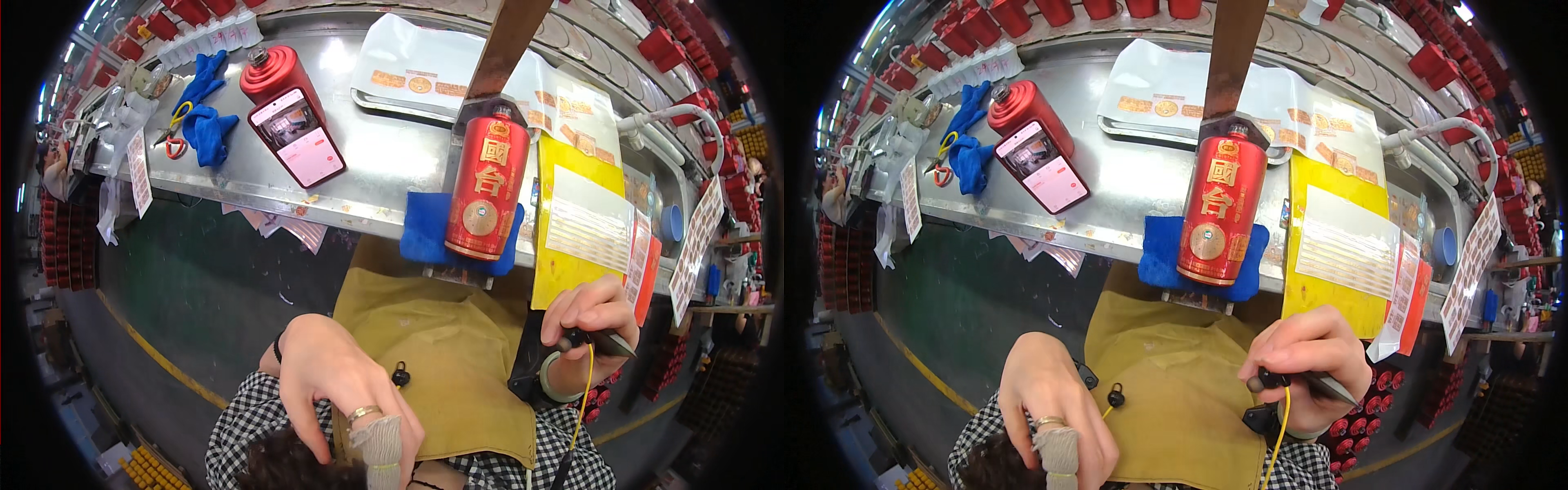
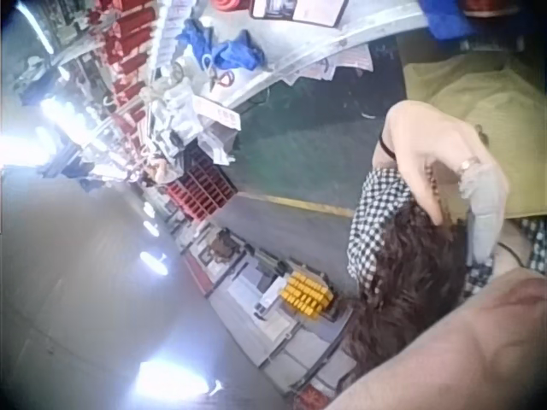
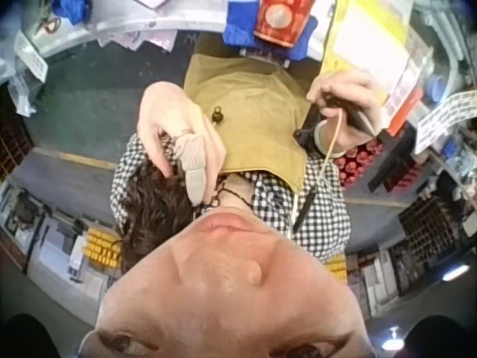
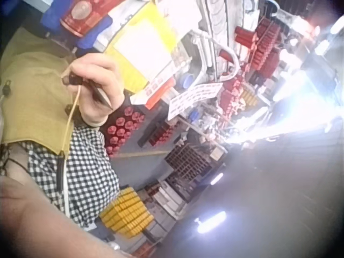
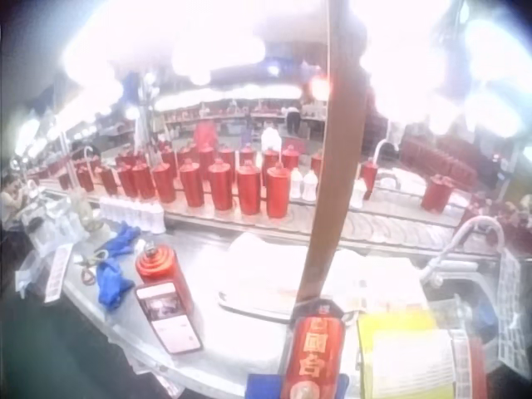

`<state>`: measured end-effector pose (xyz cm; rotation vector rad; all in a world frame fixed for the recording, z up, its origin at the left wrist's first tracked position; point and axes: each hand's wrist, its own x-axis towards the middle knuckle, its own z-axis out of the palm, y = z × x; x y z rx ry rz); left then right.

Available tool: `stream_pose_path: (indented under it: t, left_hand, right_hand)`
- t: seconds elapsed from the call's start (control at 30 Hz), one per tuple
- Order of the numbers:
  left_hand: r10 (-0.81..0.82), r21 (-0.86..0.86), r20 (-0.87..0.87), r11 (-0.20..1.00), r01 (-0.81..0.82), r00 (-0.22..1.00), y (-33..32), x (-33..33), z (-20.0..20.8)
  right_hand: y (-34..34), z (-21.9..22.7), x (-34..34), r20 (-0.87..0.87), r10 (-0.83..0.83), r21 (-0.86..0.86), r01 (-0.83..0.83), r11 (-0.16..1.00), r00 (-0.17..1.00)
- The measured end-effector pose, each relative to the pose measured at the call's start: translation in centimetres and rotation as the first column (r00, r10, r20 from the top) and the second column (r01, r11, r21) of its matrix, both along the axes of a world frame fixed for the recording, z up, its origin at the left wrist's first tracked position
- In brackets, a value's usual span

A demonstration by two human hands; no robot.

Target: Applying decorative labels and seals to red metal liquor bottles on a factory assembly line.

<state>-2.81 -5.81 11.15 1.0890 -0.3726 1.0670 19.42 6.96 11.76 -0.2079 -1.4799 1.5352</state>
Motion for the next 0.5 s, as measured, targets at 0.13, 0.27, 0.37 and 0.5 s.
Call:
stream_pose_path:
  t: [0.13, 0.27, 0.37, 0.5]
  left_hand:
    - [-0.17, -0.073, 0.079, 0.982, 0.176, 0.982, -0.2, 0.1, -1.2]
    - [-0.064, -0.075, -0.024, 0.995, 0.062, 0.998, -0.7, 0.5, -1.4]
    - [0.014, -0.073, -0.003, 0.997, -0.014, 1.0, -1.0, 0.9, -0.9]
    - [0.082, -0.074, -0.016, 0.994, -0.083, 0.996, -1.6, 0.5, -0.2]
  right_hand:
    - [0.5, 0.0, 0.4, 0.067, 0.041, 0.118, -0.049, 0.992, 0.997]
    - [1.3, 0.1, 0.3, 0.003, 0.088, 0.135, -0.088, 0.987, 0.996]
    - [2.0, -0.3, 0.7, -0.019, 0.262, 0.152, -0.256, 0.955, 0.965]
    - [3.1, -0.1, 0.5, -0.076, 0.336, 0.267, -0.306, 0.914, 0.939]
